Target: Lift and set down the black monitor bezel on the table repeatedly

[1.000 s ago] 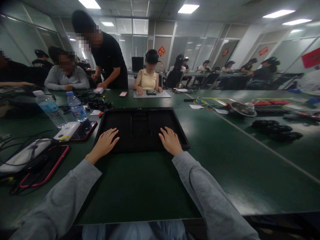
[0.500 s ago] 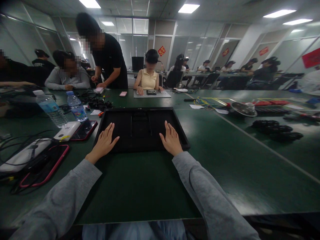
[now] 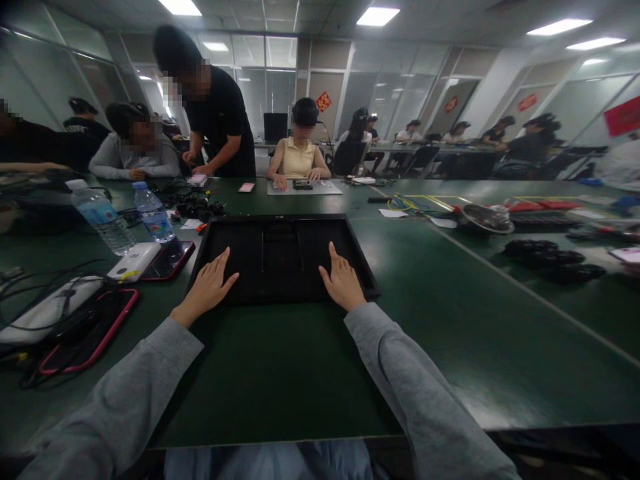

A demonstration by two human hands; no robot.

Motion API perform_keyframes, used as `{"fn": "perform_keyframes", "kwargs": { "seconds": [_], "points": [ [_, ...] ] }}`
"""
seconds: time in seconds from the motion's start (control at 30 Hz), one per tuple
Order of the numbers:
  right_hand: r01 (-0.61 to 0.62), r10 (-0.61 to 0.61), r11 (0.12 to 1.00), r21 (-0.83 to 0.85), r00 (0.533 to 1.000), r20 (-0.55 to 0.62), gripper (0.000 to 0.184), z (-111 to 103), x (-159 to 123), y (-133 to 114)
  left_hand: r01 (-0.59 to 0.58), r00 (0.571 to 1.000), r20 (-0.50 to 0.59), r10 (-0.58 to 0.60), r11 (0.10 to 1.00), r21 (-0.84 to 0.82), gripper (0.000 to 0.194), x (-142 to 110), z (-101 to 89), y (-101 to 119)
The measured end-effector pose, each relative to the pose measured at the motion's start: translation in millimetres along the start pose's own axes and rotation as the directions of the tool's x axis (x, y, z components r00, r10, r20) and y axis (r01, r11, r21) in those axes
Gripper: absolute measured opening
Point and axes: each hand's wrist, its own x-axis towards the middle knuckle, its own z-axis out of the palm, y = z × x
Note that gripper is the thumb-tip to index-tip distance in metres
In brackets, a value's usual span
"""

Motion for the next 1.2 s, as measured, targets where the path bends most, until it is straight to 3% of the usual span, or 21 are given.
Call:
{"fn": "perform_keyframes", "kwargs": {
  "seconds": [0.1,0.27,0.37,0.63,0.9,1.07,1.2],
  "points": [
    [0.008,-0.007,0.999,-0.038,0.999,0.043,0.063,-1.3,-0.3,-1.0,0.003,0.999,0.032,-0.004,1.000,0.014,0.065,0.4,-2.3,1.6],
    [-0.004,0.006,0.997,-0.077,0.999,0.034,0.061,-1.5,-1.7,-1.6,-0.003,0.998,0.069,0.002,1.000,0.014,0.056,0.5,-5.1,3.4],
    [-0.006,0.005,0.997,-0.077,1.000,-0.014,0.065,-0.4,-1.8,-0.7,0.013,0.999,0.030,-0.014,1.000,0.027,0.059,-0.6,-5.5,4.9],
    [-0.010,0.010,1.000,-0.012,1.000,0.008,0.080,0.5,0.4,1.3,0.007,1.000,0.029,-0.007,1.000,-0.011,0.068,-0.2,-4.4,3.3],
    [0.037,-0.036,0.999,-0.032,0.999,0.034,0.058,1.6,-0.5,3.2,-0.006,0.998,0.059,0.005,1.000,0.016,0.058,-0.3,-2.7,2.5],
    [0.009,-0.010,0.999,-0.031,0.999,-0.037,0.066,1.6,-1.3,1.3,0.020,1.000,0.015,-0.020,1.000,0.009,0.069,-1.1,-3.2,3.9],
    [0.000,0.000,1.000,-0.014,1.000,0.002,0.075,0.0,-0.2,0.1,0.005,1.000,0.027,-0.004,1.000,-0.023,0.072,-1.5,-5.4,3.9]
  ]
}}
